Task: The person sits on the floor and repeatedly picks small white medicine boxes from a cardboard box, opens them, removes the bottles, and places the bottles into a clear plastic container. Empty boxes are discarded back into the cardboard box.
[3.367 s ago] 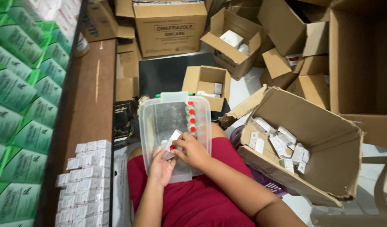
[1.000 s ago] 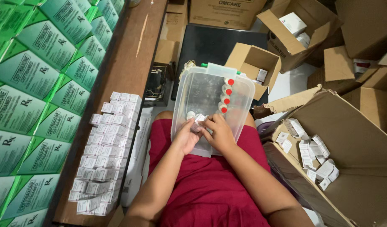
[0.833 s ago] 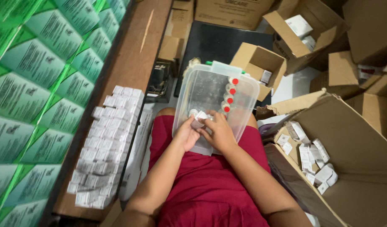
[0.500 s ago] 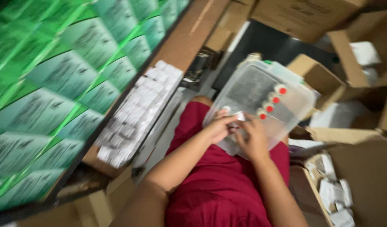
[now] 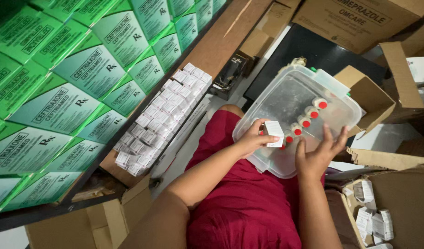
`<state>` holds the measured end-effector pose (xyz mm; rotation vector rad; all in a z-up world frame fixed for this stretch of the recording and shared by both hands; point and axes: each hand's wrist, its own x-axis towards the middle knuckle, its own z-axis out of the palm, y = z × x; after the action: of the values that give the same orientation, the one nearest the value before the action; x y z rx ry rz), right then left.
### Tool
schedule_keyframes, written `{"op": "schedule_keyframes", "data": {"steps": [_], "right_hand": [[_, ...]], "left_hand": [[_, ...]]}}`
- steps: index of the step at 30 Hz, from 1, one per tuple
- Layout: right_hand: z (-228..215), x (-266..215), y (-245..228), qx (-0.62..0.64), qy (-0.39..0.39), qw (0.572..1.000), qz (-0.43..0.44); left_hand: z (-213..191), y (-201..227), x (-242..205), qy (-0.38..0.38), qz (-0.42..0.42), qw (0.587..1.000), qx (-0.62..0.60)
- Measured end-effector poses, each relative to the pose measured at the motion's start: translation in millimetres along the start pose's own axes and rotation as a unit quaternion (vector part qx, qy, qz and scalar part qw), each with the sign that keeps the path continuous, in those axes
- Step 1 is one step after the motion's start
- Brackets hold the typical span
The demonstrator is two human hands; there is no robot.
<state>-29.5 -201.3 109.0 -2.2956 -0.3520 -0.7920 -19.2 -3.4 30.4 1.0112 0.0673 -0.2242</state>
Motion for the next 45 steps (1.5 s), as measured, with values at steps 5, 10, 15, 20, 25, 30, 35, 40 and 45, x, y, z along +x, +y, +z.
{"op": "schedule_keyframes", "data": {"steps": [5, 10, 15, 20, 25, 30, 35, 40, 45], "right_hand": [[2.1, 0.5, 0.6, -0.006, -0.029, 0.999, 0.020], [-0.2, 4.2, 3.6, 0.041, -0.011, 0.999, 0.034], [2.4, 6.2, 5.4, 0.056, -0.006, 0.998, 0.033], [4.3, 8.9, 5.1, 0.056, -0.014, 0.997, 0.043], [1.4, 12.3, 2.9, 0.050, -0.010, 0.998, 0.042], [2.8, 14.9, -0.5, 0.039, -0.017, 0.997, 0.059], [6.4, 16.0, -5.0, 0.036, -0.021, 0.997, 0.061], [10.0, 18.7, -2.3, 0.008, -0.020, 0.998, 0.052], [10.7, 17.6, 0.5, 0.038, -0.021, 0.996, 0.073]], "left_hand": [[10.5, 25.9, -16.8, -0.020, 0.098, 0.995, -0.014], [-38.3, 87.2, -16.5, 0.008, 0.341, 0.939, -0.038], [-137.2, 157.3, 4.1, 0.151, 0.231, 0.958, 0.073], [-194.3, 193.3, 47.8, 0.290, 0.146, 0.778, 0.537], [-222.9, 202.0, 82.8, 0.240, -0.001, 0.648, 0.723], [-252.4, 189.5, 114.0, 0.190, -0.147, 0.628, 0.740], [-315.3, 172.7, 135.0, 0.141, -0.161, 0.669, 0.712], [-351.0, 160.4, 147.4, 0.107, -0.049, 0.688, 0.716], [-303.0, 180.9, 130.1, 0.206, -0.038, 0.627, 0.751]]}}
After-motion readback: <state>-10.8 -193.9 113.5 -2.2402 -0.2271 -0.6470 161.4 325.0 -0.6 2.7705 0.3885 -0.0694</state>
